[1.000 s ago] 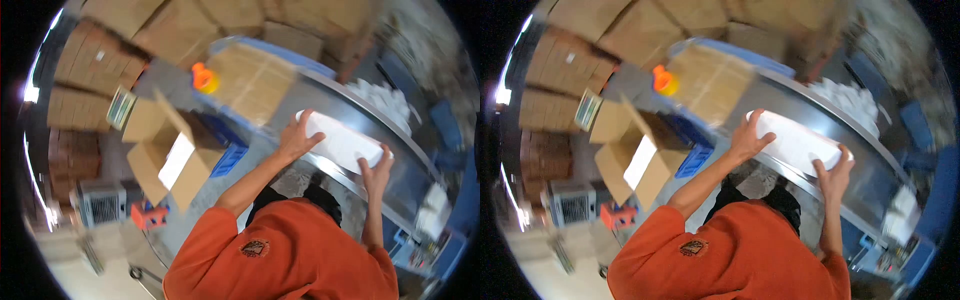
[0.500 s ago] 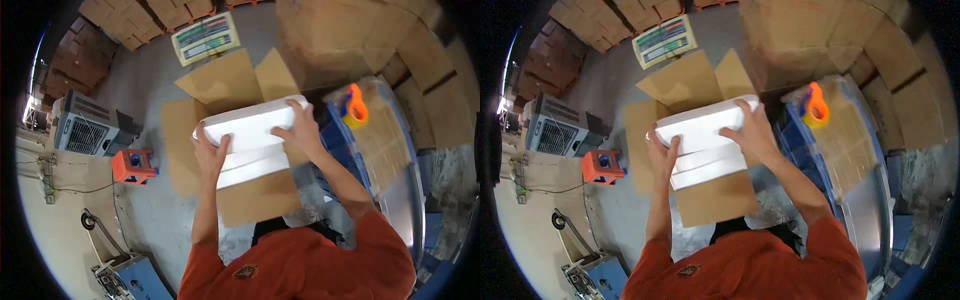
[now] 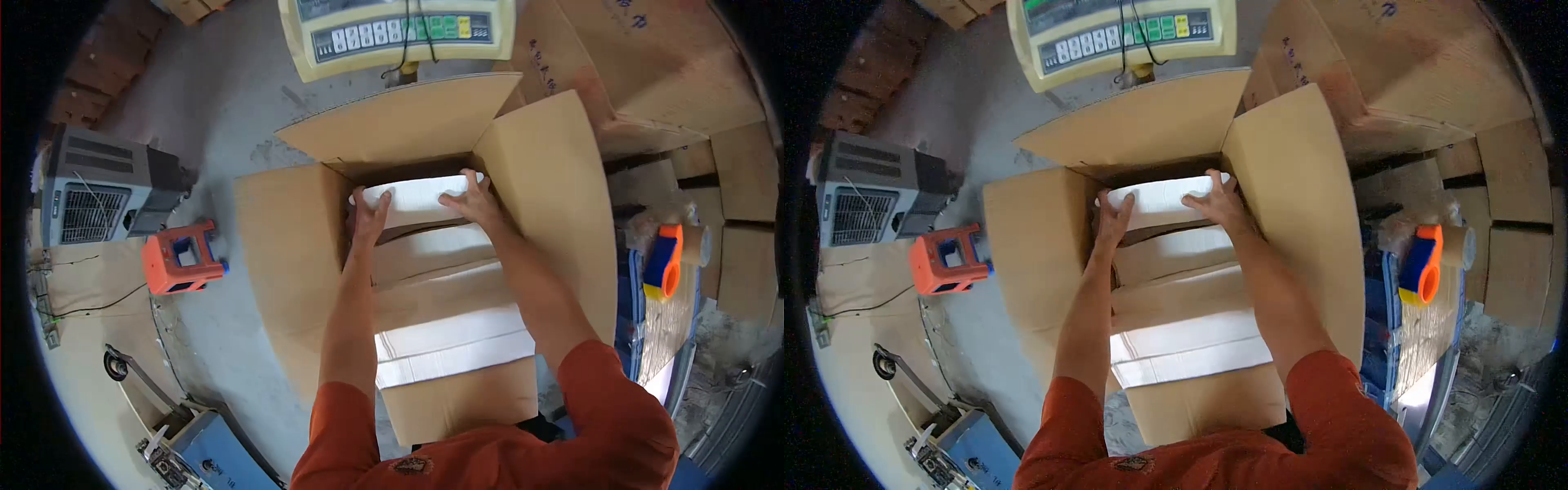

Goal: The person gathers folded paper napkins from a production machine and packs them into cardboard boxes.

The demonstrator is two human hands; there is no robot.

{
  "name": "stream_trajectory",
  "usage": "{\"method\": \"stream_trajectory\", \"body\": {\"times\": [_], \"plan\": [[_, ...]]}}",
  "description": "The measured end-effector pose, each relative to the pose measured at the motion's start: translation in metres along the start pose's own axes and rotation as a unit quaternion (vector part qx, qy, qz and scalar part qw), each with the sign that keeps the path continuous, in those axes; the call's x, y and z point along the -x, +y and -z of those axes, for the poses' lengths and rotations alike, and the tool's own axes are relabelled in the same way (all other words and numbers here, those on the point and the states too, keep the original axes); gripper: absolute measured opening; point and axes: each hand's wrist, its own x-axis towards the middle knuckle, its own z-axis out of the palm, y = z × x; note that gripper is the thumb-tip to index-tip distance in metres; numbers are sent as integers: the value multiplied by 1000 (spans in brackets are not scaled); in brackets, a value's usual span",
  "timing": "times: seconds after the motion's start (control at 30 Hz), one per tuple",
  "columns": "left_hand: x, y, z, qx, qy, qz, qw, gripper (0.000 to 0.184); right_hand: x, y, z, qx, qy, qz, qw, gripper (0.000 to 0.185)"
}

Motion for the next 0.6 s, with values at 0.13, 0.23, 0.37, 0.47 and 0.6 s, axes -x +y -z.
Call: {"method": "stream_trajectory", "body": {"times": [0.13, 0.23, 0.37, 0.47, 0.6], "plan": [[-21, -60, -32, -64, -27, 141, 988, 67, -33, 30, -41, -45, -38, -12, 998, 100], [-14, -96, -60, -225, -9, 169, 959, 66, -50, 56, -68, -63, -96, -37, 993, 106], [-29, -98, -37, -145, -216, 169, 951, 66, -46, 53, -69, 67, -170, -17, 983, 101], [-20, -83, -42, -238, -203, 202, 928, 63, -42, 43, -66, 178, -138, 29, 974, 83], [-33, -107, -38, -519, -493, -50, 696, 50, -18, 34, -87, 182, 6, 118, 976, 56]]}}
